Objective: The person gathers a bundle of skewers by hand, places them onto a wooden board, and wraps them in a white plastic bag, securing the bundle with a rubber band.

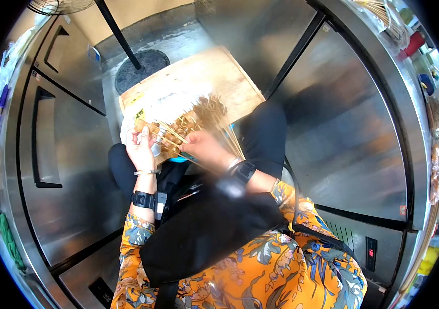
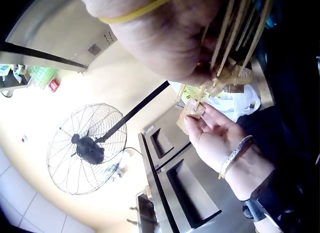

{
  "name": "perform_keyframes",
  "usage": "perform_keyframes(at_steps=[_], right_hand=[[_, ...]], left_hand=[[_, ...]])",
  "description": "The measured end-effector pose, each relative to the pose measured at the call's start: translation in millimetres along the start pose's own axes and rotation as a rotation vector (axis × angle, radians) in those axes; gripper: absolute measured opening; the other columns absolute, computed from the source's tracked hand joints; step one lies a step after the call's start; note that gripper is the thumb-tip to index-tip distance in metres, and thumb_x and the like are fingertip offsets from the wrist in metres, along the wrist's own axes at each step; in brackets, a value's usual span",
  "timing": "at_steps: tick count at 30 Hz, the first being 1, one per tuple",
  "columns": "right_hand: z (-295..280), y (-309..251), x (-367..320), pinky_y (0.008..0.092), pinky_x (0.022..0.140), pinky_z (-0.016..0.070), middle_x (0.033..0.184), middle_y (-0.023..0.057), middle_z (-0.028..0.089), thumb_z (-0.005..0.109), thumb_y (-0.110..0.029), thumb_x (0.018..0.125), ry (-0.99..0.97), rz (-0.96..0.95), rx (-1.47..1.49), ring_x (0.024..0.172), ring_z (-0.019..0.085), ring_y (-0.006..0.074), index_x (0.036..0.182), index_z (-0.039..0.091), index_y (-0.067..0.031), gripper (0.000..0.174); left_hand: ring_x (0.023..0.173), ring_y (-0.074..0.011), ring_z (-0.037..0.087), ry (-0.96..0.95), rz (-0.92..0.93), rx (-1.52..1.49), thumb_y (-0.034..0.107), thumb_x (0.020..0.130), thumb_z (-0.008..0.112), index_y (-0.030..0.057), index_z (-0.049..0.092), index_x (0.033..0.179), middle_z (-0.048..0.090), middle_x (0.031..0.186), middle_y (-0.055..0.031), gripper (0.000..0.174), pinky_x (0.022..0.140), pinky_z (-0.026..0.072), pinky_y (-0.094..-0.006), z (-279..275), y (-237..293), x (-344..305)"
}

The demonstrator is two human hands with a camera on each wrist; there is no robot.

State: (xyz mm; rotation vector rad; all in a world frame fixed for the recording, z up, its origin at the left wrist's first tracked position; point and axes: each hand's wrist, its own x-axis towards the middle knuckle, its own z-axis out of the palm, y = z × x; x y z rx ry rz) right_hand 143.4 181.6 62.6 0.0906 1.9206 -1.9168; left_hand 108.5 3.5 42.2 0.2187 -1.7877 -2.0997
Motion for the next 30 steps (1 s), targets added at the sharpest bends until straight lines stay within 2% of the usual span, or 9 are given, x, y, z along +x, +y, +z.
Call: perform_keyframes(at_steps=[3,4,13,16,19,23,24,27,30], right_hand=[[-1,6,3,0.0196,0.051,0.0376,0.063,-0.0035,0.054,0.063,-0.014,0.083,-0.003,-0.004,0.024,0.057,0.047,0.0039,0.070,0.058,-0.0056,0.016],[-1,7,4,0.0201,0.051,0.0377,0.062,-0.0036,0.054,0.063,-0.013,0.082,-0.005,0.000,0.025,0.057,0.046,0.0041,0.070,0.058,-0.0061,0.015],[-3,6,3,0.0220,0.052,0.0376,0.061,-0.0038,0.051,0.064,-0.013,0.080,0.021,-0.007,-0.063,0.058,0.045,0.0051,0.069,0.056,-0.0065,0.015],[-3,6,4,0.0224,0.052,0.0376,0.061,-0.0034,0.051,0.063,-0.012,0.080,0.029,-0.022,-0.106,0.059,0.044,0.0053,0.069,0.056,-0.0062,0.014],[-2,3,2,0.0226,0.052,0.0375,0.061,-0.0034,0.051,0.063,-0.012,0.080,0.032,-0.028,-0.101,0.059,0.044,0.0055,0.069,0.056,-0.0061,0.015],[-3,5,3,0.0228,0.052,0.0371,0.061,-0.0034,0.050,0.062,-0.012,0.080,0.020,-0.036,-0.065,0.058,0.043,0.0057,0.068,0.056,-0.0064,0.015],[-2,5,4,0.0228,0.052,0.0369,0.061,-0.0034,0.050,0.062,-0.012,0.080,0.008,-0.044,-0.049,0.058,0.043,0.0058,0.068,0.056,-0.0065,0.015],[2,-7,-4,0.0232,0.051,0.0367,0.061,-0.0035,0.050,0.062,-0.012,0.081,0.066,0.067,0.005,0.057,0.043,0.0059,0.068,0.057,-0.0066,0.015],[4,1,-6,0.0211,0.053,0.0415,0.066,-0.0022,0.055,0.061,-0.010,0.082,0.022,-0.019,0.196,0.061,0.050,0.0052,0.071,0.058,-0.0069,0.012]], left_hand=[[0.064,-0.0041,0.050,0.042,-0.179,-0.174,0.000,0.085,0.057,0.0047,0.048,0.103,0.055,0.081,0.0005,0.021,0.054,0.0423,-0.0173,0,-4,3],[0.063,-0.0055,0.049,0.047,-0.142,-0.177,-0.001,0.084,0.057,0.0066,0.043,0.112,0.052,0.076,0.0013,0.032,0.052,0.0439,-0.0191,2,-5,7],[0.082,-0.0138,0.062,0.073,-0.613,-0.378,0.010,0.086,0.060,0.0060,0.060,0.102,0.063,0.098,-0.0061,0.017,0.069,0.0525,-0.0261,-1,3,2],[0.083,-0.0143,0.061,0.021,-0.669,-0.416,0.011,0.086,0.060,0.0071,0.057,0.112,0.062,0.099,-0.0048,0.026,0.070,0.0530,-0.0282,-5,-3,0],[0.083,-0.0162,0.063,-0.079,-0.674,-0.477,0.011,0.086,0.061,0.0065,0.057,0.101,0.063,0.094,-0.0046,0.016,0.073,0.0543,-0.0281,-8,-8,-9],[0.083,-0.0153,0.062,-0.003,-0.607,-0.371,0.010,0.084,0.062,0.0073,0.057,0.102,0.062,0.095,-0.0055,0.019,0.072,0.0550,-0.0290,0,4,-8],[0.081,-0.0138,0.060,0.018,-0.545,-0.328,0.007,0.085,0.059,0.0075,0.053,0.116,0.060,0.100,-0.0040,0.031,0.068,0.0530,-0.0269,4,8,-8],[0.079,-0.0120,0.059,0.011,-0.472,-0.258,0.008,0.085,0.060,0.0063,0.056,0.111,0.060,0.099,-0.0038,0.026,0.062,0.0507,-0.0233,-2,-5,0],[0.078,-0.0103,0.058,-0.038,-0.392,-0.192,0.005,0.083,0.062,0.0031,0.059,0.103,0.062,0.097,-0.0058,0.021,0.059,0.0486,-0.0213,-2,3,1]])
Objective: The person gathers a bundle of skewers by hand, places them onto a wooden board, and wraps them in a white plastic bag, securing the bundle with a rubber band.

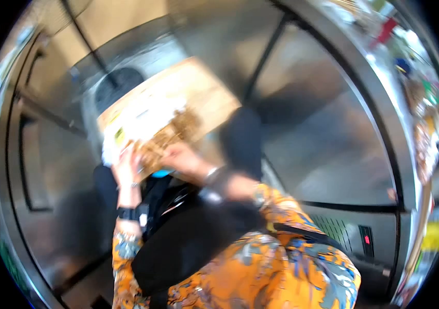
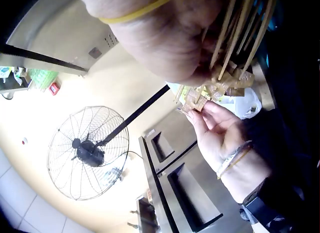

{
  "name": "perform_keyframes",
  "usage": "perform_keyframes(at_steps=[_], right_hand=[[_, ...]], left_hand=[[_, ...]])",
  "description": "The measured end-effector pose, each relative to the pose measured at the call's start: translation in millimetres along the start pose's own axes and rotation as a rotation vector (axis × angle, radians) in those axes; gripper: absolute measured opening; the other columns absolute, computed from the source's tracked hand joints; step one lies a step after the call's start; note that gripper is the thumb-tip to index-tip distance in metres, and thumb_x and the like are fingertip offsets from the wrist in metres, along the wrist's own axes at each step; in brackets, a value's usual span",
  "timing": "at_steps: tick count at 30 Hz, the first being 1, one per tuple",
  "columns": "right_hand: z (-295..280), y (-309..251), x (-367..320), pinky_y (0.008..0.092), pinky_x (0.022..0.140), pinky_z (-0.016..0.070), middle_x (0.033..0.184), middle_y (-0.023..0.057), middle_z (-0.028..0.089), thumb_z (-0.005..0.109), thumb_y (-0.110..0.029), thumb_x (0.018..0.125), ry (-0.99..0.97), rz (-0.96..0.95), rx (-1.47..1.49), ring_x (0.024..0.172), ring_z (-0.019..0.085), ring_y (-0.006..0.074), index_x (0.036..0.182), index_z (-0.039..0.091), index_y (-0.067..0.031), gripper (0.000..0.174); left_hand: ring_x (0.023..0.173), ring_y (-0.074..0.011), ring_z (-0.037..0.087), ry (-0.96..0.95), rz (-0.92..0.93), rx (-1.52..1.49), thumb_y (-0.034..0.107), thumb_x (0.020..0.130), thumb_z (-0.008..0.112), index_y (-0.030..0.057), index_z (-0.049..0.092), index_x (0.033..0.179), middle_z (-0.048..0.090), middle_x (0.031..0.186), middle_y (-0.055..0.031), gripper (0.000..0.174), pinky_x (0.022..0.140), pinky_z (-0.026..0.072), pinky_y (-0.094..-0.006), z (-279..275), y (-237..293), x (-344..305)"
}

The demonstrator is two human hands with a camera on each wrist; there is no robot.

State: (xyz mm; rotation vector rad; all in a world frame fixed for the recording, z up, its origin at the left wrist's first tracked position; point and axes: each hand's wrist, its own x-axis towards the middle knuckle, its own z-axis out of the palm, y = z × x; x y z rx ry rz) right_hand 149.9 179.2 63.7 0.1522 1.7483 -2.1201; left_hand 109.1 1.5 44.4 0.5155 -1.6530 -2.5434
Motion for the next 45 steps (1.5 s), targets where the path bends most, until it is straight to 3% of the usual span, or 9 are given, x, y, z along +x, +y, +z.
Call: perform_keyframes(at_steps=[3,8,16,18,20,25,28,37,45], right_hand=[[-12,37,23,0.0222,0.057,0.0437,0.068,-0.0038,0.056,0.063,-0.006,0.080,-0.112,-0.195,-0.008,0.065,0.050,0.0047,0.073,0.059,-0.0073,0.009],[-6,43,35,0.0302,0.043,0.0371,0.045,0.0037,0.047,0.060,-0.010,0.064,0.181,-0.308,-0.270,0.044,0.044,0.0113,0.055,0.054,-0.0026,0.013],[-11,21,25,0.0268,0.048,0.0401,0.056,0.0003,0.053,0.064,-0.011,0.072,0.061,-0.126,-0.414,0.055,0.047,0.0071,0.066,0.055,-0.0037,0.013],[-25,43,40,0.0262,0.053,0.0428,0.062,-0.0014,0.053,0.063,-0.012,0.078,-0.019,-0.391,-0.343,0.063,0.048,0.0053,0.069,0.055,-0.0048,0.013],[-23,48,43,0.0244,0.052,0.0433,0.062,-0.0033,0.056,0.064,-0.010,0.077,-0.006,-0.317,0.123,0.059,0.050,0.0060,0.067,0.058,-0.0079,0.012],[2,-11,3,0.0230,0.057,0.0441,0.068,-0.0012,0.056,0.060,-0.017,0.084,0.077,-0.130,-0.211,0.063,0.052,0.0070,0.079,0.060,-0.0053,0.013],[-4,-3,3,0.0221,0.050,0.0411,0.065,-0.0027,0.053,0.056,-0.016,0.086,0.025,0.021,-0.174,0.058,0.049,0.0064,0.078,0.059,-0.0068,0.012],[-4,-3,6,0.0227,0.044,0.0366,0.061,-0.0029,0.050,0.054,-0.015,0.085,0.051,0.077,-0.190,0.051,0.045,0.0068,0.077,0.056,-0.0078,0.010],[0,-8,6,0.0225,0.052,0.0409,0.063,-0.0019,0.054,0.057,-0.016,0.084,0.059,0.052,-0.348,0.058,0.048,0.0065,0.073,0.057,-0.0047,0.016]], left_hand=[[0.088,-0.0158,0.060,-0.088,0.033,0.179,0.008,0.084,0.061,0.0014,0.058,0.106,0.061,0.104,-0.0088,0.023,0.068,0.0517,-0.0260,7,15,-9],[0.091,-0.0080,0.055,-0.124,0.133,0.363,0.012,0.088,0.056,0.0099,0.053,0.110,0.058,0.111,-0.0031,0.022,0.070,0.0431,-0.0204,-7,-9,15],[0.087,-0.0108,0.055,-0.244,0.012,0.339,0.005,0.086,0.057,0.0076,0.051,0.108,0.057,0.103,-0.0047,0.023,0.064,0.0464,-0.0204,-2,-29,-13],[0.092,-0.0155,0.057,-0.220,-0.022,0.329,0.005,0.084,0.059,0.0053,0.049,0.111,0.055,0.110,-0.0076,0.029,0.069,0.0517,-0.0261,11,-29,-11],[0.090,-0.0149,0.057,-0.212,-0.036,0.357,0.005,0.082,0.062,0.0040,0.049,0.113,0.056,0.106,-0.0071,0.034,0.067,0.0525,-0.0261,25,-21,-6],[0.052,-0.0059,0.050,-0.264,0.276,0.554,0.011,0.085,0.061,0.0025,0.060,0.095,0.058,0.077,-0.0017,0.013,0.047,0.0404,-0.0186,-23,-39,47],[0.050,-0.0057,0.052,0.074,0.282,0.518,0.023,0.087,0.062,0.0033,0.062,0.090,0.058,0.069,-0.0011,0.020,0.049,0.0436,-0.0183,-33,-24,60],[0.083,-0.0269,0.060,-0.026,0.397,1.542,0.014,0.069,0.073,0.0045,0.062,0.093,0.062,0.085,-0.0115,0.028,0.077,0.0477,-0.0362,-42,-34,83],[0.070,-0.0203,0.061,-0.090,0.208,1.359,0.018,0.070,0.074,0.0040,0.060,0.088,0.062,0.076,-0.0071,0.026,0.066,0.0482,-0.0310,-49,-33,94]])
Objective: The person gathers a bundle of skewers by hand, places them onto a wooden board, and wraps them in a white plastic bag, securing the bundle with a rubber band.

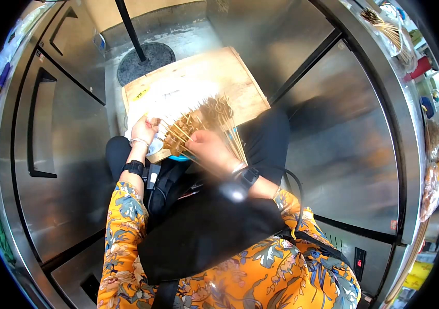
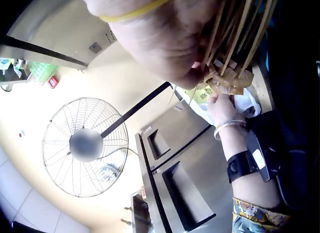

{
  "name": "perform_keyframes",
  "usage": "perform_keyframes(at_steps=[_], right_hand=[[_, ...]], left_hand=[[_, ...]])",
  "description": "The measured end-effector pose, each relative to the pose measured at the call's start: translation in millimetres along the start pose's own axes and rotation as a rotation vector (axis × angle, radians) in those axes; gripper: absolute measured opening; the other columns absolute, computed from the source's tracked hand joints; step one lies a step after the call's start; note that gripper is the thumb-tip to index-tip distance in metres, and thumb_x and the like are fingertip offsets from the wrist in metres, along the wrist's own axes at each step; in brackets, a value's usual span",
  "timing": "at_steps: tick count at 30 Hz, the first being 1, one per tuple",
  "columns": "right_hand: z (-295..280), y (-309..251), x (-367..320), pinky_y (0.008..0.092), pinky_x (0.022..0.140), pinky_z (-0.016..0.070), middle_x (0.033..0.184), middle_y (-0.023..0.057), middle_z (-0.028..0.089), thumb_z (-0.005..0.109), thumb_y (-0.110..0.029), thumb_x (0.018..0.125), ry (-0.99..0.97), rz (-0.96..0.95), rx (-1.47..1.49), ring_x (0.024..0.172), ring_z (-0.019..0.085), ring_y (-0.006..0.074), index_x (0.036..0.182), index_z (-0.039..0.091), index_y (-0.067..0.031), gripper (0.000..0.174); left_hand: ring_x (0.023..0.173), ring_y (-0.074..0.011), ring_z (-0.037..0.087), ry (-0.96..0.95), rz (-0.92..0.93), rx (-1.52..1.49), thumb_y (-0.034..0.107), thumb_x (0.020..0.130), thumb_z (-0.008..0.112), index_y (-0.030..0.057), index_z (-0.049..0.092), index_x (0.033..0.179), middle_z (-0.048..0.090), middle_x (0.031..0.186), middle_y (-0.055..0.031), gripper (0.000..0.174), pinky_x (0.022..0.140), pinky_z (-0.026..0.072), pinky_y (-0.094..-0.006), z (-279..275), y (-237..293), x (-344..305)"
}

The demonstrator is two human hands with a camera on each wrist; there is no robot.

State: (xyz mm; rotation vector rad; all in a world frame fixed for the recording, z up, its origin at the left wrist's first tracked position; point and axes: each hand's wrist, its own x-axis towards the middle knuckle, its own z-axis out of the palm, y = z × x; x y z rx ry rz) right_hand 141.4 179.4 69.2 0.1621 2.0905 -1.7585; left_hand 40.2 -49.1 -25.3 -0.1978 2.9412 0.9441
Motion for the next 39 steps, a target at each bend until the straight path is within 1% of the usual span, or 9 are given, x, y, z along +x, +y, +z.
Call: perform_keyframes(at_steps=[3,4,6,9,12,19,22,28,39], right_hand=[[-1,0,-1,0.0222,0.051,0.0406,0.063,-0.0022,0.054,0.058,-0.016,0.084,-0.008,0.017,0.030,0.058,0.048,0.0061,0.073,0.057,-0.0049,0.016],[-1,-1,-1,0.0221,0.051,0.0405,0.063,-0.0023,0.054,0.058,-0.016,0.084,-0.016,0.021,0.053,0.058,0.048,0.0060,0.073,0.058,-0.0050,0.016],[-1,2,0,0.0218,0.051,0.0404,0.063,-0.0024,0.054,0.059,-0.016,0.084,-0.025,-0.008,0.072,0.058,0.048,0.0057,0.073,0.058,-0.0050,0.016],[-1,3,-2,0.0214,0.051,0.0401,0.063,-0.0024,0.054,0.059,-0.016,0.084,-0.035,-0.003,0.080,0.058,0.048,0.0053,0.073,0.058,-0.0050,0.015],[0,4,-2,0.0210,0.051,0.0398,0.063,-0.0025,0.055,0.060,-0.015,0.084,-0.032,-0.021,0.093,0.058,0.048,0.0052,0.073,0.059,-0.0047,0.015],[0,3,0,0.0208,0.050,0.0395,0.062,-0.0028,0.054,0.060,-0.015,0.084,-0.047,-0.022,0.110,0.057,0.048,0.0052,0.072,0.059,-0.0044,0.016],[0,2,0,0.0218,0.052,0.0378,0.062,-0.0041,0.052,0.061,-0.013,0.083,-0.042,-0.004,0.118,0.058,0.044,0.0046,0.069,0.058,-0.0056,0.016],[1,6,3,0.0229,0.051,0.0385,0.061,-0.0031,0.052,0.061,-0.013,0.083,0.028,-0.050,0.027,0.057,0.045,0.0054,0.069,0.057,-0.0050,0.016],[0,9,5,0.0225,0.051,0.0383,0.061,-0.0036,0.052,0.061,-0.015,0.083,-0.005,-0.081,0.020,0.058,0.045,0.0049,0.070,0.057,-0.0054,0.017]], left_hand=[[0.066,-0.0132,0.060,0.121,0.008,-0.424,0.009,0.075,0.069,0.0002,0.062,0.094,0.064,0.078,-0.0042,0.022,0.061,0.0484,-0.0257,8,-21,12],[0.067,-0.0106,0.061,0.115,0.034,-0.849,0.002,0.079,0.065,-0.0027,0.062,0.098,0.066,0.082,-0.0046,0.019,0.062,0.0495,-0.0231,1,-11,5],[0.071,-0.0125,0.062,0.060,-0.076,-0.910,0.005,0.082,0.063,-0.0022,0.061,0.099,0.065,0.084,-0.0050,0.018,0.064,0.0506,-0.0238,-9,-12,4],[0.074,-0.0119,0.062,-0.004,-0.143,-1.268,0.009,0.084,0.063,0.0023,0.061,0.101,0.065,0.087,-0.0040,0.019,0.064,0.0503,-0.0236,-20,5,-15],[0.075,-0.0109,0.061,-0.059,-0.246,-1.288,0.008,0.084,0.062,0.0013,0.060,0.100,0.062,0.087,-0.0028,0.017,0.062,0.0504,-0.0221,-39,26,-35],[0.078,-0.0096,0.060,-0.031,-0.204,-1.292,0.008,0.084,0.061,0.0037,0.058,0.104,0.062,0.091,-0.0023,0.020,0.062,0.0484,-0.0201,-42,46,-45],[0.075,-0.0082,0.059,-0.025,-0.155,-1.321,0.006,0.084,0.060,0.0029,0.059,0.101,0.062,0.089,-0.0019,0.018,0.062,0.0477,-0.0195,-47,54,-48],[0.082,-0.0114,0.062,-0.015,0.056,-1.125,0.008,0.085,0.060,0.0016,0.059,0.101,0.064,0.093,-0.0052,0.017,0.069,0.0520,-0.0225,-38,54,-60],[0.075,-0.0081,0.060,-0.033,-0.072,-1.233,0.009,0.086,0.059,0.0049,0.061,0.098,0.064,0.088,-0.0017,0.012,0.059,0.0503,-0.0191,-32,62,-72]])
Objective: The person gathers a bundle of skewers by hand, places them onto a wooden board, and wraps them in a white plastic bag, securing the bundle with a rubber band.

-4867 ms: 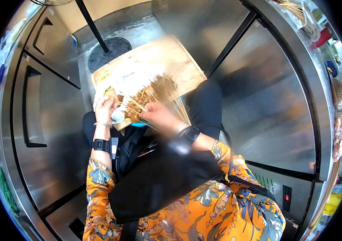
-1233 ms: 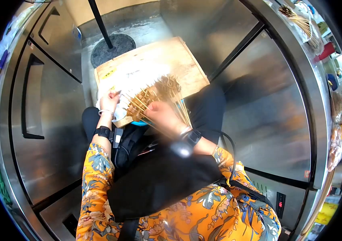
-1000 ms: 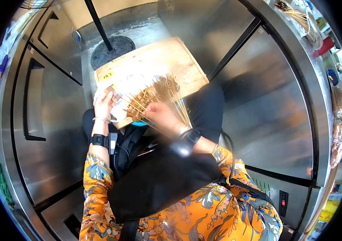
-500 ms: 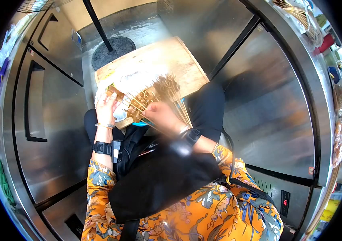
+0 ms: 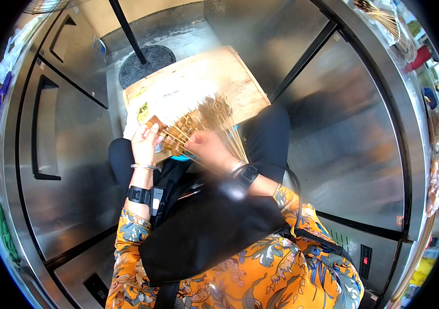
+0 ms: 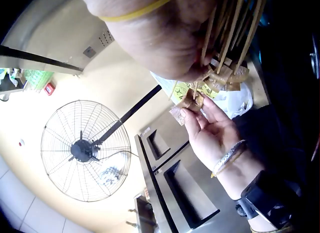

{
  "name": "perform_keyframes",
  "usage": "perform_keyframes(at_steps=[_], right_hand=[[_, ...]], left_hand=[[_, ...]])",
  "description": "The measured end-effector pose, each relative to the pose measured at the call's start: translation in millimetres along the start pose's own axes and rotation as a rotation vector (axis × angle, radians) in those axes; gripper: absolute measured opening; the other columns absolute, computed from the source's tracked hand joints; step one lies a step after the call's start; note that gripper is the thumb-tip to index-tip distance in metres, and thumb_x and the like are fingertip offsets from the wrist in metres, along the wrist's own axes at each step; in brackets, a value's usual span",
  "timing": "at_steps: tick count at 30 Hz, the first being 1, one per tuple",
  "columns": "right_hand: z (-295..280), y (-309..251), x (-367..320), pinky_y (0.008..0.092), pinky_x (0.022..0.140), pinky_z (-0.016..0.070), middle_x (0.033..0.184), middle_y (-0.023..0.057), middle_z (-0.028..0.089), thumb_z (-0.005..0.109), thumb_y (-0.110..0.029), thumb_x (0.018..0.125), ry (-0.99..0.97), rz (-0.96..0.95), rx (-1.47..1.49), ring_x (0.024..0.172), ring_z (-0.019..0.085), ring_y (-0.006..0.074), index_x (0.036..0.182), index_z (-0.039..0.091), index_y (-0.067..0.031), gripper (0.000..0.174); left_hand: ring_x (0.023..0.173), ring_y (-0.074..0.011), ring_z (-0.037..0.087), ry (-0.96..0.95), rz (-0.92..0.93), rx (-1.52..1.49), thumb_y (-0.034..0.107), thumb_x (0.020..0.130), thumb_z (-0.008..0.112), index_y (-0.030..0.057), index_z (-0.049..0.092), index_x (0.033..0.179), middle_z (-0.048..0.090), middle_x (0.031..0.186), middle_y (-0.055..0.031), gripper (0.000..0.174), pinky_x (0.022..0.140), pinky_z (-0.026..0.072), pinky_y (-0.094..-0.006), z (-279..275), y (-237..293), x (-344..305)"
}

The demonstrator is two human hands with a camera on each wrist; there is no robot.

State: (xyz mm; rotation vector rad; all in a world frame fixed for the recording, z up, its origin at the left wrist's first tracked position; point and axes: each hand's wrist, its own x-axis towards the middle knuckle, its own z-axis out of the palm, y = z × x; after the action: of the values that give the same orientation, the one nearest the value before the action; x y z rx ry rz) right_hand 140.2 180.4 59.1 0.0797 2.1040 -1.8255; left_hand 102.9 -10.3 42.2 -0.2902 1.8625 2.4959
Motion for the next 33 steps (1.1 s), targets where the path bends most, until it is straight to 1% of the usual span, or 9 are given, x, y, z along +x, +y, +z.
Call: perform_keyframes(at_steps=[3,9,12,18,21,24,27,31,33], right_hand=[[1,-1,-6,0.0229,0.052,0.0387,0.062,-0.0033,0.052,0.061,-0.014,0.083,0.012,-0.008,-0.019,0.058,0.045,0.0053,0.070,0.057,-0.0054,0.016],[0,-1,-5,0.0199,0.050,0.0372,0.062,-0.0046,0.053,0.061,-0.015,0.084,-0.009,0.032,0.026,0.057,0.045,0.0034,0.070,0.058,-0.0057,0.017],[-1,0,-5,0.0196,0.050,0.0373,0.063,-0.0044,0.054,0.062,-0.015,0.084,-0.007,0.000,0.014,0.057,0.046,0.0033,0.070,0.058,-0.0057,0.017],[-4,8,-1,0.0201,0.051,0.0377,0.063,-0.0045,0.053,0.062,-0.015,0.084,-0.031,-0.023,0.049,0.058,0.045,0.0035,0.070,0.057,-0.0059,0.017],[-4,7,-1,0.0205,0.051,0.0376,0.062,-0.0047,0.052,0.061,-0.015,0.084,-0.022,-0.023,-0.009,0.058,0.045,0.0037,0.069,0.057,-0.0060,0.018],[-2,5,-1,0.0210,0.051,0.0376,0.062,-0.0046,0.052,0.061,-0.015,0.084,-0.007,-0.023,-0.041,0.058,0.044,0.0038,0.069,0.057,-0.0060,0.018],[-1,2,-2,0.0231,0.053,0.0390,0.062,-0.0034,0.052,0.060,-0.015,0.084,-0.003,-0.021,-0.009,0.059,0.045,0.0053,0.070,0.057,-0.0053,0.017],[-1,-3,-4,0.0236,0.054,0.0393,0.062,-0.0031,0.052,0.060,-0.015,0.083,0.018,0.005,-0.001,0.059,0.045,0.0059,0.070,0.057,-0.0053,0.016],[-3,-5,-4,0.0232,0.054,0.0390,0.062,-0.0032,0.052,0.060,-0.014,0.083,0.003,0.022,-0.012,0.059,0.045,0.0057,0.070,0.057,-0.0054,0.016]], left_hand=[[0.056,-0.0049,0.052,0.188,0.059,0.015,0.006,0.086,0.057,0.0035,0.058,0.088,0.060,0.076,-0.0011,0.003,0.046,0.0414,-0.0180,17,10,-7],[0.053,-0.0068,0.052,0.217,0.045,-0.122,0.008,0.086,0.058,0.0042,0.056,0.087,0.060,0.075,-0.0012,0.004,0.045,0.0435,-0.0199,15,-2,4],[0.056,-0.0080,0.054,0.137,0.018,-0.055,0.009,0.086,0.058,0.0046,0.059,0.089,0.060,0.076,-0.0021,0.005,0.048,0.0461,-0.0213,11,0,6],[0.061,-0.0097,0.057,0.076,-0.280,-0.216,0.011,0.085,0.060,-0.0002,0.061,0.097,0.062,0.078,-0.0043,0.016,0.055,0.0508,-0.0234,10,15,2],[0.069,-0.0102,0.061,-0.048,-0.383,-0.253,0.015,0.085,0.063,0.0039,0.062,0.100,0.065,0.089,-0.0040,0.019,0.060,0.0505,-0.0189,-8,4,7],[0.070,-0.0110,0.061,-0.078,-0.433,-0.199,0.016,0.086,0.062,0.0035,0.062,0.101,0.065,0.089,-0.0043,0.019,0.062,0.0510,-0.0201,-6,-4,3],[0.072,-0.0117,0.061,-0.034,-0.390,-0.189,0.017,0.086,0.062,0.0042,0.062,0.100,0.065,0.089,-0.0047,0.019,0.064,0.0515,-0.0218,5,3,-4],[0.074,-0.0114,0.061,0.082,-0.212,-0.281,0.013,0.085,0.062,0.0059,0.061,0.100,0.064,0.091,-0.0030,0.017,0.065,0.0512,-0.0223,15,3,-3],[0.079,-0.0113,0.061,0.064,-0.221,-0.264,0.011,0.084,0.062,0.0065,0.059,0.105,0.064,0.093,-0.0023,0.021,0.067,0.0509,-0.0229,13,6,-2]])
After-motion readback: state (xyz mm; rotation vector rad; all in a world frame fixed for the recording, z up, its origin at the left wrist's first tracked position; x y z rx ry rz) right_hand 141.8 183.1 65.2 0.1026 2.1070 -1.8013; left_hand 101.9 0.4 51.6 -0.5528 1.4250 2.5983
